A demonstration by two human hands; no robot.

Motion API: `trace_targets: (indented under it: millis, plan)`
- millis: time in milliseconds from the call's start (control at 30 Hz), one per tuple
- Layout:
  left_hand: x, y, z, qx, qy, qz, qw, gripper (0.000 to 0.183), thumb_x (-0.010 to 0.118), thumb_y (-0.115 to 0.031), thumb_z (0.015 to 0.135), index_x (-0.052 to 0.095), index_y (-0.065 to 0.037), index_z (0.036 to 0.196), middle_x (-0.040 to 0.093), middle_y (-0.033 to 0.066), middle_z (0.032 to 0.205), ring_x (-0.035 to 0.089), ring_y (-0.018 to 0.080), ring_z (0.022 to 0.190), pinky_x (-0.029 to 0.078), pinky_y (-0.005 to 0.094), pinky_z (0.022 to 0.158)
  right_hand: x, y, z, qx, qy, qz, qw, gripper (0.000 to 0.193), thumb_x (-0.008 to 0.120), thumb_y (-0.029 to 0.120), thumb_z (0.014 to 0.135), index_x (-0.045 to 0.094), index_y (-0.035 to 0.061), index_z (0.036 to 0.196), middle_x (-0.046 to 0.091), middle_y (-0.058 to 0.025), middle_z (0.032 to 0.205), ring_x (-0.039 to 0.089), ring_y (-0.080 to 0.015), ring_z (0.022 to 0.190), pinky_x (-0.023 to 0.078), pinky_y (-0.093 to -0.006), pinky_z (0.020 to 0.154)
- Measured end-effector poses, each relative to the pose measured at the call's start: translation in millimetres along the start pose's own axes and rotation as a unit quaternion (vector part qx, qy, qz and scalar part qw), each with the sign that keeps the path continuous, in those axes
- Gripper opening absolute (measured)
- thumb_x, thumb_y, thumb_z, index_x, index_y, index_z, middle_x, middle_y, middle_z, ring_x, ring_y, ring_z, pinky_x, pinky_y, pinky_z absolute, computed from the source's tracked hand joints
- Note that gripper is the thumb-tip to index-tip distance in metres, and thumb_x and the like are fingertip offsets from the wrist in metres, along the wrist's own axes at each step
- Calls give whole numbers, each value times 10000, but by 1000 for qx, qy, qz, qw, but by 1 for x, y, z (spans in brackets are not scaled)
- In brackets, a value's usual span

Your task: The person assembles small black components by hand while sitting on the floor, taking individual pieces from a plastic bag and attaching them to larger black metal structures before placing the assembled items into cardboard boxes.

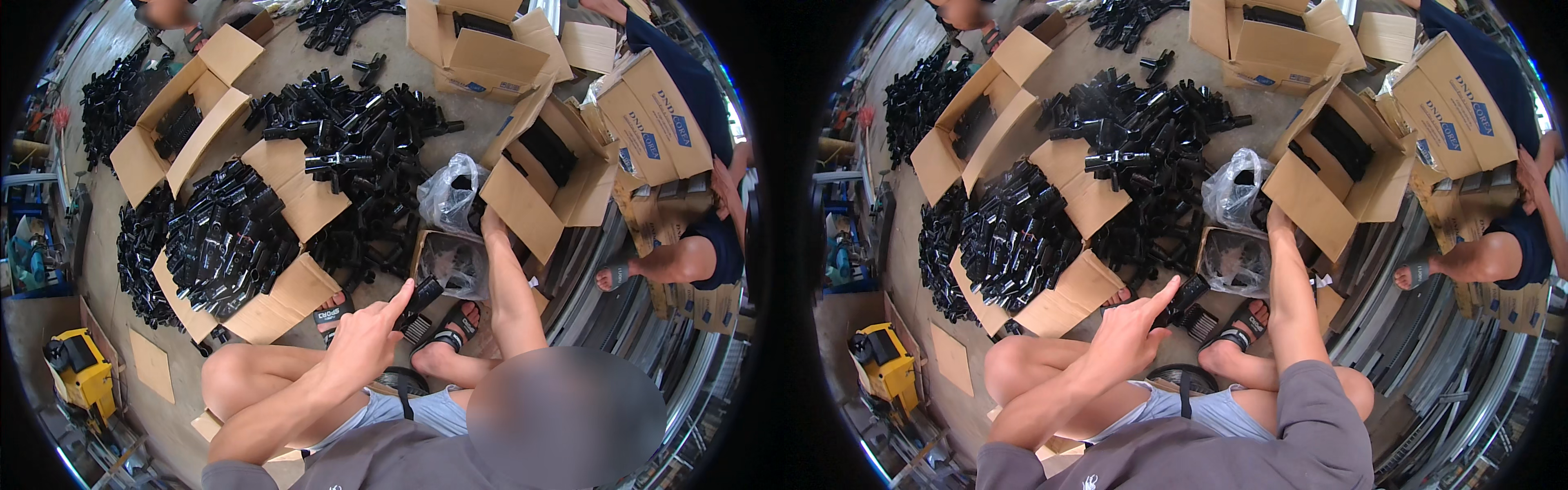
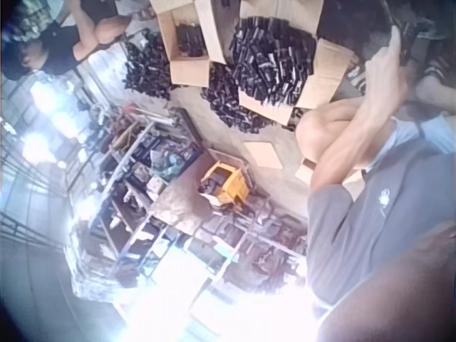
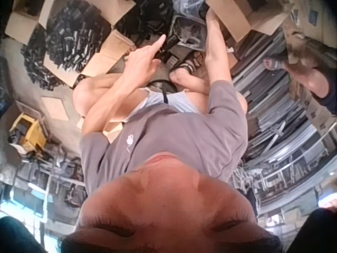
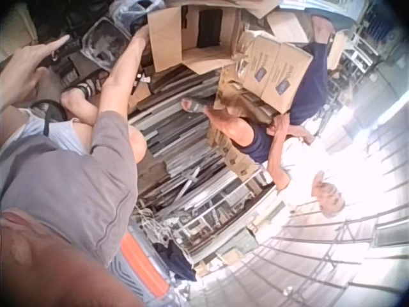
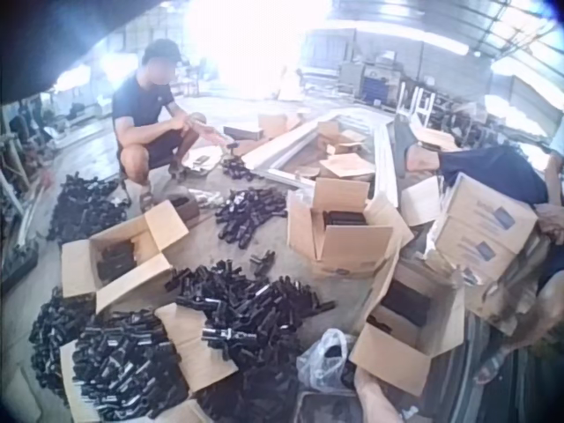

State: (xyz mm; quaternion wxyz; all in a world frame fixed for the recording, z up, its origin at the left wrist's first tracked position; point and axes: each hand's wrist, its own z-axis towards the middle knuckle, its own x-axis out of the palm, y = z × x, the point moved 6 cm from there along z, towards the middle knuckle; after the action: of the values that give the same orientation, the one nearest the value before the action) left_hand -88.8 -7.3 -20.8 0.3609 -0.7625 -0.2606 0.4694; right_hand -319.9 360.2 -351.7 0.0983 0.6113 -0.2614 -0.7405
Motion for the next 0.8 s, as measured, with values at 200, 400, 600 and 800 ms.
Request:
trace_targets:
  millis: [200,400,600,800]
  plan:
    - [3,14,-8,-34,-40,108,993,918,765,-23,812,306,-78,1604,678,201,972,683,414,847,547,509,711,-69,107,-77,-21,59,4,998,165,685,89,906,690,-2,1043,738,-211,963,719,-383,936,550,-465,853]
    - [8,16,-15,-22,-42,147,988,811,750,-20,815,352,-25,1521,678,191,980,692,402,888,559,502,730,-205,239,-185,-33,19,252,967,145,727,19,892,747,9,1036,755,-150,971,734,-271,866,567,-331,799]
    - [13,12,-27,9,-46,156,987,672,736,6,786,415,4,1376,695,208,932,703,415,874,555,508,710,-259,342,-225,-405,118,230,877,144,770,10,812,746,49,949,763,-60,968,706,-241,878,549,-358,787]
    - [13,-1,-40,13,-44,163,985,476,689,43,780,423,11,1173,700,235,855,713,431,790,572,515,645,-261,354,-239,-523,140,114,833,167,722,38,759,741,78,920,755,-13,957,679,-201,918,501,-341,829]
